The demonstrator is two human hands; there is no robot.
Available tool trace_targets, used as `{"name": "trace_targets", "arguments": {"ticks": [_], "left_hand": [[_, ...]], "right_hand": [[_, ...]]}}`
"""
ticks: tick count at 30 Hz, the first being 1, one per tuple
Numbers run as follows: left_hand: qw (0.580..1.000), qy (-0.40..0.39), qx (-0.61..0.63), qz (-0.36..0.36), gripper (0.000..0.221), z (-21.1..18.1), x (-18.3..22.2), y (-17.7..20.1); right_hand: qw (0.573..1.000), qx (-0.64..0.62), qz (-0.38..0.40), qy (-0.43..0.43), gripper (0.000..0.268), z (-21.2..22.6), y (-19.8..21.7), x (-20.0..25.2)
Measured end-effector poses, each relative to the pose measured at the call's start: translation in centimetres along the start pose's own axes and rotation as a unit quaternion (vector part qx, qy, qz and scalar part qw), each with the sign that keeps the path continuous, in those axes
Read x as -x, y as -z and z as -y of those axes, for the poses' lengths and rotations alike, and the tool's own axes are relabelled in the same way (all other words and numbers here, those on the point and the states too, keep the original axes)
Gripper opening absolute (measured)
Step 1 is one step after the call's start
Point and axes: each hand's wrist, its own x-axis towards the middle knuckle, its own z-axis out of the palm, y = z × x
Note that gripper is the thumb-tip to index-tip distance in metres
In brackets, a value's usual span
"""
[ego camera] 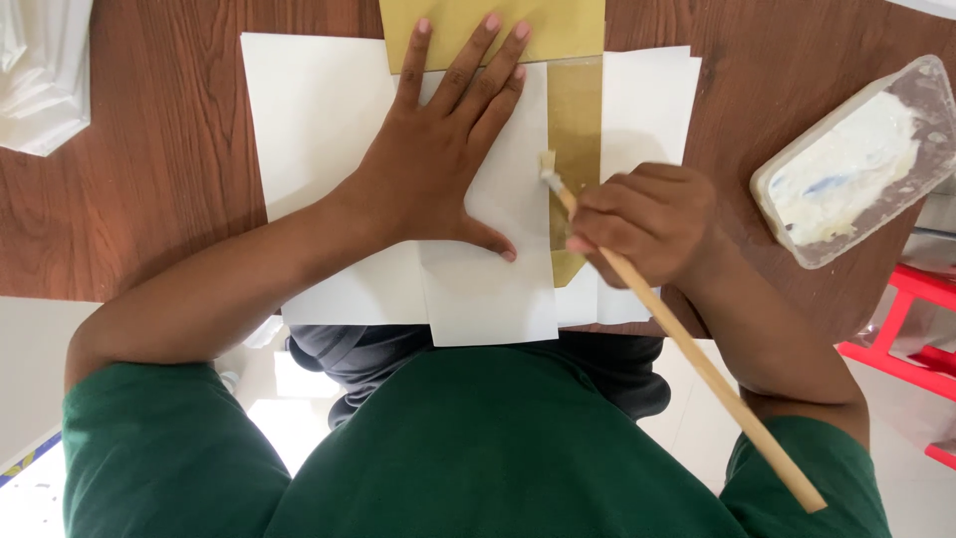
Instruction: Folding paper and applying glue to assemble a paper bag
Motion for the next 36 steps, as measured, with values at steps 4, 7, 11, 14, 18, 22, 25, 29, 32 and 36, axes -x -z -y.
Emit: {"name": "trace_targets", "arguments": {"ticks": [4, 7, 11, 14, 18, 22, 25, 29, 32, 36], "left_hand": [[1.0, 0.005, -0.008, 0.009, 0.159, 0.0, -0.1, -0.2], [1.0, 0.006, -0.011, 0.01, 0.157, 0.1, -0.1, -0.2], [1.0, 0.004, -0.014, 0.006, 0.156, 0.0, 0.0, -0.2], [1.0, 0.004, -0.009, 0.004, 0.156, 0.1, 0.1, -0.2], [1.0, 0.005, -0.007, 0.012, 0.156, 0.0, 0.0, -0.1], [1.0, 0.006, -0.009, 0.011, 0.157, 0.0, 0.0, -0.1], [1.0, 0.002, -0.021, 0.008, 0.155, 0.0, 0.0, -0.2], [1.0, 0.014, -0.008, 0.015, 0.156, 0.0, 0.0, -0.1], [1.0, 0.008, -0.01, 0.01, 0.158, 0.1, 0.1, -0.4], [0.999, 0.01, -0.036, 0.01, 0.159, 0.1, 0.1, -0.7]], "right_hand": [[0.99, -0.119, 0.021, -0.071, 0.029, 1.0, 0.5, -0.4], [0.964, -0.202, 0.039, -0.167, 0.032, 0.8, -0.1, 0.2], [0.953, -0.193, -0.025, -0.23, 0.05, 0.4, -0.2, 2.3], [0.981, -0.038, 0.005, -0.193, 0.051, -0.4, -0.5, 3.0], [0.996, -0.056, 0.028, -0.059, 0.02, 0.4, 0.4, 0.3], [0.962, -0.215, 0.029, -0.163, 0.031, 1.6, 0.1, -0.6], [0.955, -0.239, 0.014, -0.172, 0.031, 1.8, -0.1, 0.3], [0.986, -0.071, -0.062, -0.134, 0.038, 1.1, -0.6, 0.6], [0.995, -0.061, -0.019, -0.078, 0.023, 1.0, -0.4, -0.4], [0.962, -0.213, 0.057, -0.163, 0.035, 2.3, 0.1, -1.6]]}}
